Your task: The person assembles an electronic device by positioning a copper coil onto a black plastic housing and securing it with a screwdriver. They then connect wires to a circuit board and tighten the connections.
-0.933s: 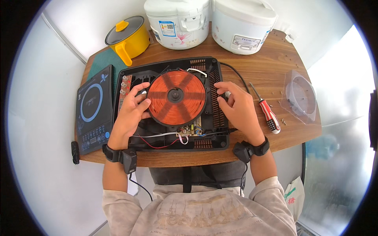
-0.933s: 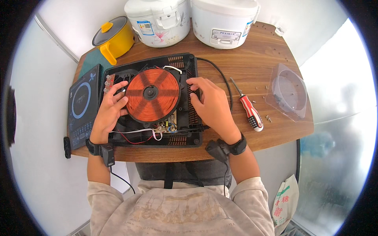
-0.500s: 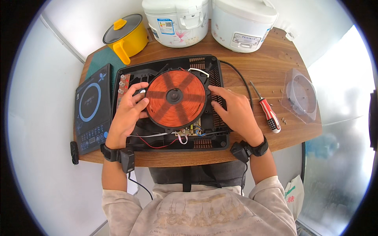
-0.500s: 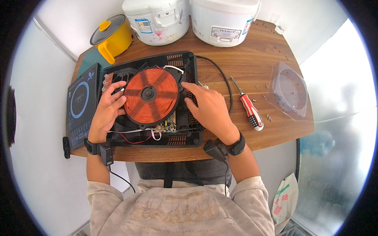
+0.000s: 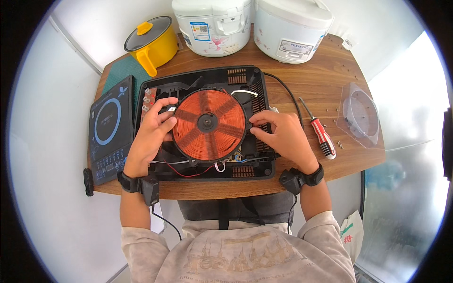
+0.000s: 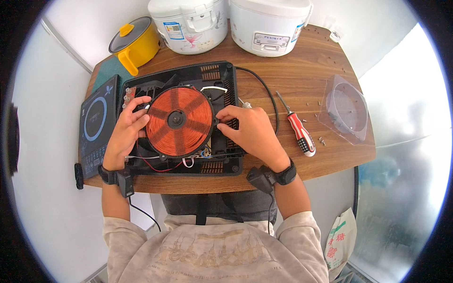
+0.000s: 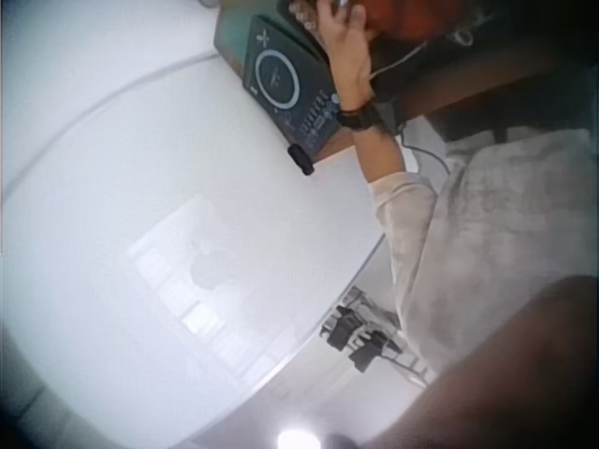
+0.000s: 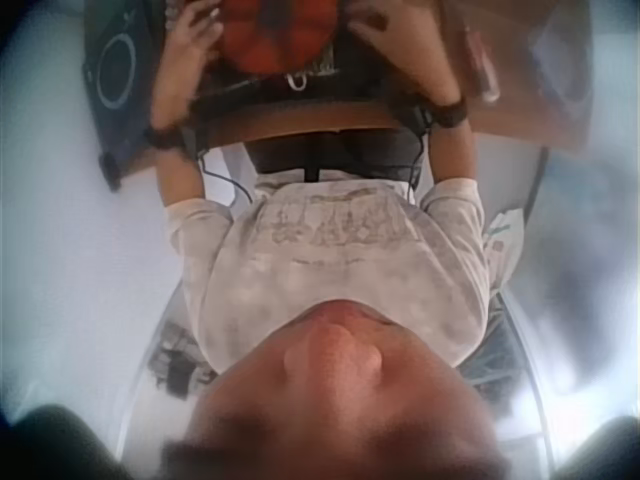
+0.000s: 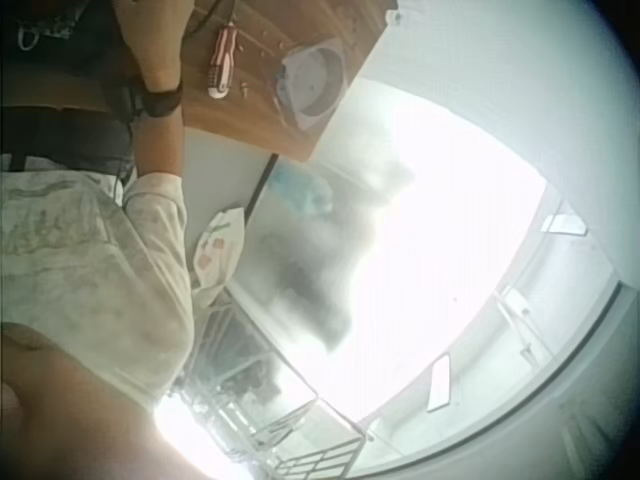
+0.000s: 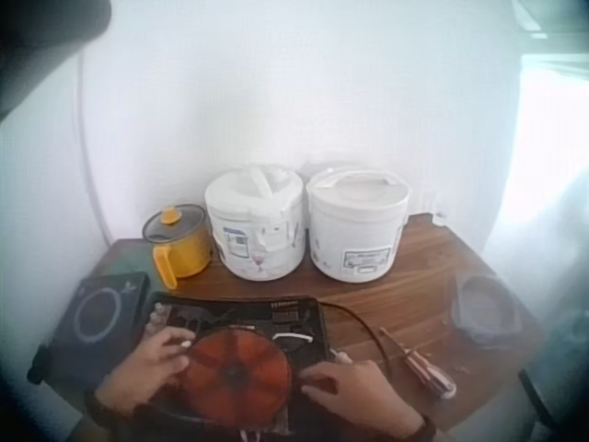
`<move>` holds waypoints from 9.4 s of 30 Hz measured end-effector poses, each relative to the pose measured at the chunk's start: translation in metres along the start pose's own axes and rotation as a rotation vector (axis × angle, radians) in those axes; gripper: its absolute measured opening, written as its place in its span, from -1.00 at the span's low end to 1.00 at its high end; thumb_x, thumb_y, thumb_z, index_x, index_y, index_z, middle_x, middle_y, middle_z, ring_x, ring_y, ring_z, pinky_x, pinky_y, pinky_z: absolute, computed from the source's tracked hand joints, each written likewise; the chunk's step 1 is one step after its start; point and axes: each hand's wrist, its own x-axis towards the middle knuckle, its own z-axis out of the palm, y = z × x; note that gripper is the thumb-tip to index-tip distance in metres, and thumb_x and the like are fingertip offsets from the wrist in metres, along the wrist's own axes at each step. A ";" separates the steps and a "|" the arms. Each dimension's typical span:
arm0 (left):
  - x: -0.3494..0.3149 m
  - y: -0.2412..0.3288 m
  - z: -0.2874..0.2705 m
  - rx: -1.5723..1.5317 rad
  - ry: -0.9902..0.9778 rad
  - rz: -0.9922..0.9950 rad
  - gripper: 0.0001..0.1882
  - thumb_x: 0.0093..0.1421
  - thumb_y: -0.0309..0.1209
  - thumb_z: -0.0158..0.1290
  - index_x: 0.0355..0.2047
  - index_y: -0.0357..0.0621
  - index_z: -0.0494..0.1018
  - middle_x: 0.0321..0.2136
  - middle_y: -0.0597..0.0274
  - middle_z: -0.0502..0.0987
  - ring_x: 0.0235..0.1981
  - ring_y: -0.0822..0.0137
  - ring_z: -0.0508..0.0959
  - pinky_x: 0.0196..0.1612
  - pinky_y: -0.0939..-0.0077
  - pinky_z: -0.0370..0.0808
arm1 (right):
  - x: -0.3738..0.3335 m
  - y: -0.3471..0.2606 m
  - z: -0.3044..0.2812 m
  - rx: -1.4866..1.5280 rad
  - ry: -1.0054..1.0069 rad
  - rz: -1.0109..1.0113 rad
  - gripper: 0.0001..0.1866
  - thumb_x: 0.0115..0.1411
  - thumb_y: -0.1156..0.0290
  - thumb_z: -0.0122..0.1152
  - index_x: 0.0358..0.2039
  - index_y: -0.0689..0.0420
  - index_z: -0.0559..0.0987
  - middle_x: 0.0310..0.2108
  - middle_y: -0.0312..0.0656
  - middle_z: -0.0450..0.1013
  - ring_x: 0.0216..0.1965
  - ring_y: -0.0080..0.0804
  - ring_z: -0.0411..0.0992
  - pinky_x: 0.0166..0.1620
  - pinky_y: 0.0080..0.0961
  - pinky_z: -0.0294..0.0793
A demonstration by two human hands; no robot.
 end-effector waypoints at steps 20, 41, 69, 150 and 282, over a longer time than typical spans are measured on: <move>0.007 -0.002 0.007 0.518 0.133 0.139 -0.61 0.43 -0.57 -0.03 0.24 -0.15 0.37 0.11 -0.05 0.58 0.12 0.28 0.57 0.17 0.44 0.45 | -0.004 0.002 0.002 -0.143 -0.024 -0.115 -0.88 0.12 0.36 0.42 -0.32 0.05 0.68 -0.42 -0.22 0.67 -0.37 -0.10 0.61 -0.27 -0.23 0.58; -0.001 -0.012 0.008 0.909 0.214 0.435 -0.61 0.31 -0.49 0.16 0.15 -0.16 0.51 -0.14 -0.02 0.67 -0.27 0.14 0.62 -0.08 0.31 0.54 | -0.003 0.001 0.000 -0.186 -0.060 -0.185 -0.88 0.10 0.38 0.44 -0.41 0.13 0.68 -0.44 -0.23 0.65 -0.47 -0.20 0.56 -0.40 -0.36 0.52; -0.087 -0.032 0.032 0.780 0.309 0.404 -0.67 0.18 -0.35 0.31 -0.10 -0.21 0.55 -0.23 0.14 0.62 -0.05 0.10 0.54 0.03 0.22 0.47 | -0.006 0.000 0.006 -0.145 -0.023 -0.129 -0.89 0.10 0.36 0.43 -0.42 0.09 0.67 -0.41 -0.23 0.65 -0.41 -0.12 0.60 -0.33 -0.28 0.55; -0.080 -0.040 0.056 0.531 0.083 0.500 -0.78 0.26 -0.37 0.20 -0.12 -0.11 0.71 -0.19 0.28 0.72 -0.09 0.21 0.59 -0.03 0.34 0.58 | 0.030 -0.003 0.010 -0.179 0.012 0.032 -0.86 0.30 0.60 0.17 -0.15 0.22 0.60 -0.49 -0.07 0.58 -0.67 -0.38 0.53 -0.55 -0.42 0.42; -0.056 -0.028 0.036 0.641 0.327 0.460 -0.78 0.03 -0.47 0.40 -0.27 -0.10 0.73 -0.32 0.26 0.69 -0.20 0.20 0.57 -0.11 0.32 0.52 | 0.089 0.014 -0.003 0.234 -0.150 0.186 -0.68 0.23 0.66 0.20 0.01 0.24 0.61 -0.10 -0.05 0.62 -0.24 -0.39 0.64 -0.18 -0.47 0.69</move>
